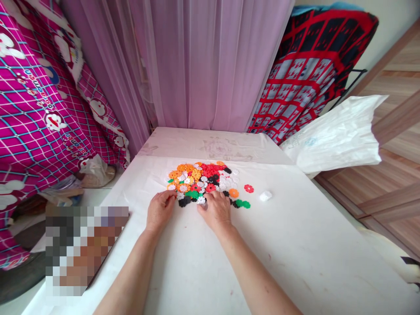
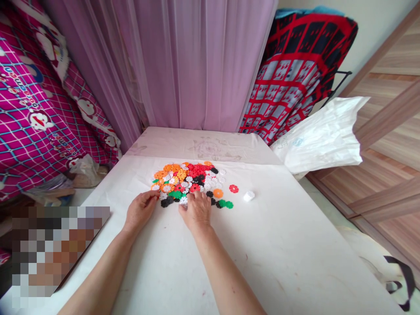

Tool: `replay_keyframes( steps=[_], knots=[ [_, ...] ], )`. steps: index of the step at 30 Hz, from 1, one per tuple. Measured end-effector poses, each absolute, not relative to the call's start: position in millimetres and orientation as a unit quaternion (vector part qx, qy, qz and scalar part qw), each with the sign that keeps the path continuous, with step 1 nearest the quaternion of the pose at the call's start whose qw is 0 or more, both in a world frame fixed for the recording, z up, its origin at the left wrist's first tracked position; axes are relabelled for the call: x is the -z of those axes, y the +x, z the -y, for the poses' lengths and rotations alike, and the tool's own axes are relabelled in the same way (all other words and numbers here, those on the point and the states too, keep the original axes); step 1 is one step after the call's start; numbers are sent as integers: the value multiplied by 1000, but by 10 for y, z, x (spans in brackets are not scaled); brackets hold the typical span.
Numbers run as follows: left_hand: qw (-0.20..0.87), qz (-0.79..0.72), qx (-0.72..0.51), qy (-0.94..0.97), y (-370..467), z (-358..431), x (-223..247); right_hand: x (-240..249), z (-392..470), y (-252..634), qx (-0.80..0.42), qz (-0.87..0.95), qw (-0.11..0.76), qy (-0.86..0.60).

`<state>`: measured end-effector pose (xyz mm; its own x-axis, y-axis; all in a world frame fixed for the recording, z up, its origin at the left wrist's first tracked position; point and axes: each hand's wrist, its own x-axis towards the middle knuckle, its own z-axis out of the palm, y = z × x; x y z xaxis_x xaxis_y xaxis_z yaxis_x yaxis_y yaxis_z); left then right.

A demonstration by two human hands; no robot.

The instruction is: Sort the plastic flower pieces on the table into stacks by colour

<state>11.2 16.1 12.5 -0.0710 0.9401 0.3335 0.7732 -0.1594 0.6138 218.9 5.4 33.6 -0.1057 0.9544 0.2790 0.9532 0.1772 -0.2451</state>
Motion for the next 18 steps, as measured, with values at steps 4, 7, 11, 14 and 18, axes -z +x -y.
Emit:
replay_keyframes(
  steps=[4,7,11,14,18],
  knots=[
    [115,-640,-355,671,114,-162,-123,-325,-105,2139,4,746,176,-643],
    [111,-640,-356,672,116,-162,-126,-301,-117,2136,16,749,169,-641],
    [111,-638,-356,674,111,-161,-124,-276,-121,2164,30,758,173,-629],
    [111,-641,-356,671,108,-161,-118,-280,-140,2260,27,755,211,-620],
    [115,-644,-355,668,110,-159,-119,-245,-136,2556,-4,733,285,-618]
  ],
)
